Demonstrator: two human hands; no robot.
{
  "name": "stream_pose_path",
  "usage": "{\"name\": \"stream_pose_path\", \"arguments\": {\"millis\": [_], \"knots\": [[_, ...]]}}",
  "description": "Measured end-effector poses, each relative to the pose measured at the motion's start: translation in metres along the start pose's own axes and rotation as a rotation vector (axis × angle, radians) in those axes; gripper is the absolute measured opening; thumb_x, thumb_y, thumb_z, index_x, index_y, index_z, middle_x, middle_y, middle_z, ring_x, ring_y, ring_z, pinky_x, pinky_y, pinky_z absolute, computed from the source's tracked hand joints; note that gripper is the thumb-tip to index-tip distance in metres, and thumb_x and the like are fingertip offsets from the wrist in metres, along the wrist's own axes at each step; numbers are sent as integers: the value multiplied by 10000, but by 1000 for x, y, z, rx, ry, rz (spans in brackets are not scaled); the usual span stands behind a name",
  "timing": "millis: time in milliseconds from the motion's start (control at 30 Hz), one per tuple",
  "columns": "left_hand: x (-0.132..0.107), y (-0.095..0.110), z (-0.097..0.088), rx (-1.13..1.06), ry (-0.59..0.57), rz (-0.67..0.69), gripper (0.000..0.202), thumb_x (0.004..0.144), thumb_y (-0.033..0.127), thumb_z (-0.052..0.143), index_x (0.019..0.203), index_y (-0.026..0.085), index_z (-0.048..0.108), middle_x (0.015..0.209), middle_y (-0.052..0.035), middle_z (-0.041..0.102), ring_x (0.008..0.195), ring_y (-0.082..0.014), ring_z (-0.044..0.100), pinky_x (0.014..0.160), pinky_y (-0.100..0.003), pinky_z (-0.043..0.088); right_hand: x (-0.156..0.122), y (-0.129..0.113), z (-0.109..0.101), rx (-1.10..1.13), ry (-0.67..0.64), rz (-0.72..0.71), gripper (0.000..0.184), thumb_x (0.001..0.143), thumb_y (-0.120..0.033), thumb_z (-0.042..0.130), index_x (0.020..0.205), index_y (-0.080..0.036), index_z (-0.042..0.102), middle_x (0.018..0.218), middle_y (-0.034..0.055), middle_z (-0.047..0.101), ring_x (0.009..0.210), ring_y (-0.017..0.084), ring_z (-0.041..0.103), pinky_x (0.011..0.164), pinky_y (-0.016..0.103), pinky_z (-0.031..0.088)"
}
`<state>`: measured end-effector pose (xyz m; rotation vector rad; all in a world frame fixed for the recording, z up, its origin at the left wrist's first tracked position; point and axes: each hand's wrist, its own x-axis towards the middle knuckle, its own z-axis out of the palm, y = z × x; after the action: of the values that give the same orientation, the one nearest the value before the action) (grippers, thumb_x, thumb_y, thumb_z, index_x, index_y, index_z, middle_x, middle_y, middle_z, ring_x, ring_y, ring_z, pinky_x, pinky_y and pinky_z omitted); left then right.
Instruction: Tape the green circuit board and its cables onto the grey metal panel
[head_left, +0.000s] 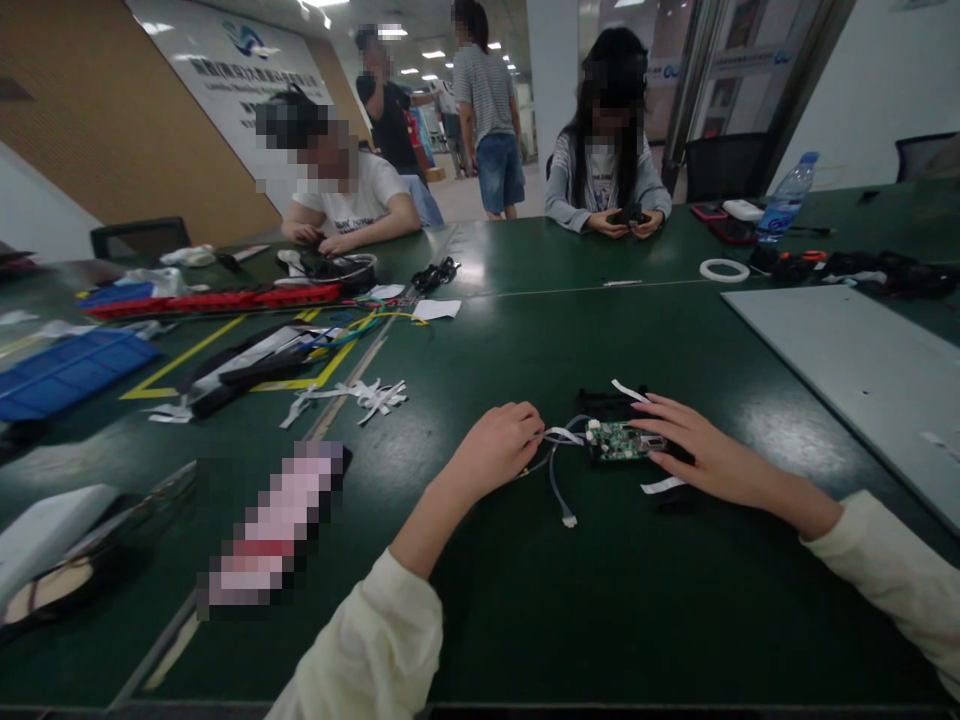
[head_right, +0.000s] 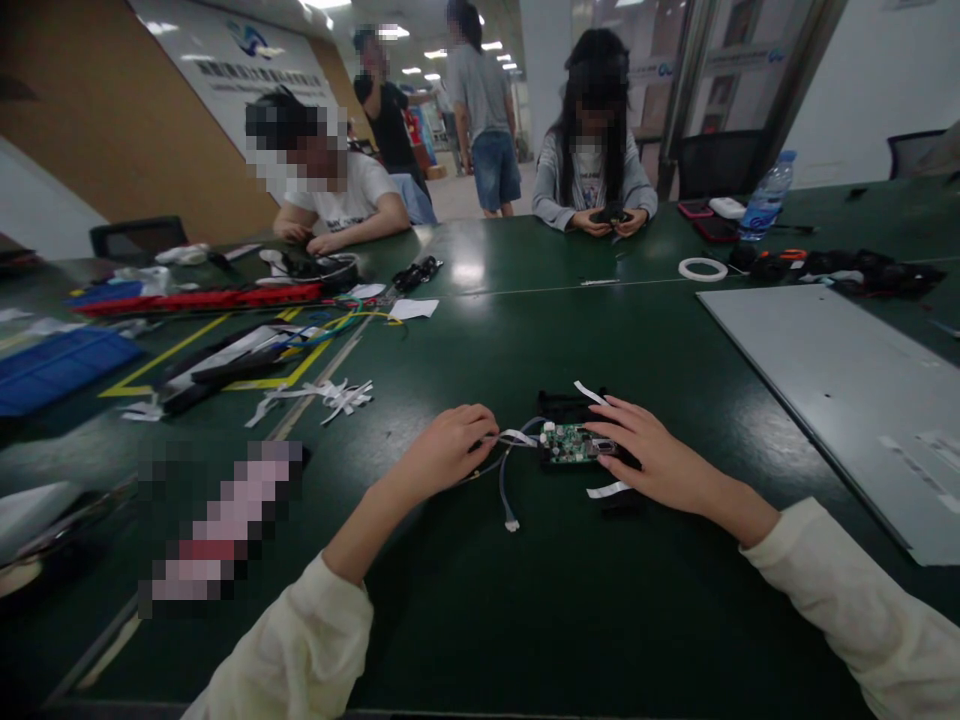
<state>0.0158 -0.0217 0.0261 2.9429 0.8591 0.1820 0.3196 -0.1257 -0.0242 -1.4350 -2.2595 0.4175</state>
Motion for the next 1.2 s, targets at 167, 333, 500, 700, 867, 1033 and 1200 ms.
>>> {"name": "stream_pose_path", "arguments": {"millis": [167, 333, 500, 700, 867, 1033, 1200], "knots": [[-1, 2, -1, 183, 2, 78, 244, 944, 172, 395, 990, 139, 633, 996, -70, 607, 898, -183, 567, 773, -320, 432, 0, 0, 0, -34, -15, -24, 474, 927, -424, 444, 1387, -315, 417, 1499, -10, 299, 1412, 241, 179, 1120, 524, 269], [-2, 5, -2, 302, 46, 107, 222, 943, 166, 410, 972, 128, 627, 998, -72, 612, 871, -180, 562, 749, -311, 422, 0, -2, -1, -45, -24, -19, 460, 943, -416, 416, 1390, -308, 406, 1489, -5, 319, 1414, 219, 175, 1135, 492, 263], [-3, 6, -5, 381, 95, 158, 182, 924, 130, 440, 1001, 119, 605, 1032, -80, 610, 883, -183, 571, 735, -304, 430, 0, -3, -2, -46, -24, -15, 468, 939, -428, 423, 1392, -312, 402, 1477, 0, 342, 1410, 226, 185, 1130, 501, 270], [-6, 7, -8, 461, 153, 204, 218, 910, 77, 434, 1071, 117, 575, 1052, -91, 631, 797, -172, 617, 658, -294, 477, 1, -2, -3, -38, -27, -12, 474, 934, -434, 431, 1392, -314, 403, 1476, -1, 343, 1408, 231, 191, 1126, 509, 272], [-5, 11, -7, 478, 208, 248, 250, 896, 28, 401, 1086, 71, 557, 1030, -126, 637, 778, -175, 641, 634, -287, 526, 1, -1, -2, -42, -35, -10, 484, 932, -448, 428, 1394, -307, 405, 1481, -1, 334, 1411, 229, 182, 1130, 507, 261], [-8, 5, -10, 488, 332, 255, 260, 917, 31, 359, 1078, 68, 559, 992, -129, 655, 859, -184, 654, 705, -289, 553, 0, -1, -2, -39, -37, -3, 483, 936, -446, 421, 1398, -307, 397, 1486, -8, 325, 1413, 218, 176, 1132, 500, 264], [-20, -18, -15, 420, 519, 49, 275, 922, 84, 415, 1168, 102, 537, 1088, -129, 649, 983, -201, 634, 812, -303, 542, 0, -1, -1, -27, -24, -21, 472, 938, -432, 426, 1392, -307, 405, 1476, -15, 341, 1414, 208, 169, 1138, 487, 265]]}}
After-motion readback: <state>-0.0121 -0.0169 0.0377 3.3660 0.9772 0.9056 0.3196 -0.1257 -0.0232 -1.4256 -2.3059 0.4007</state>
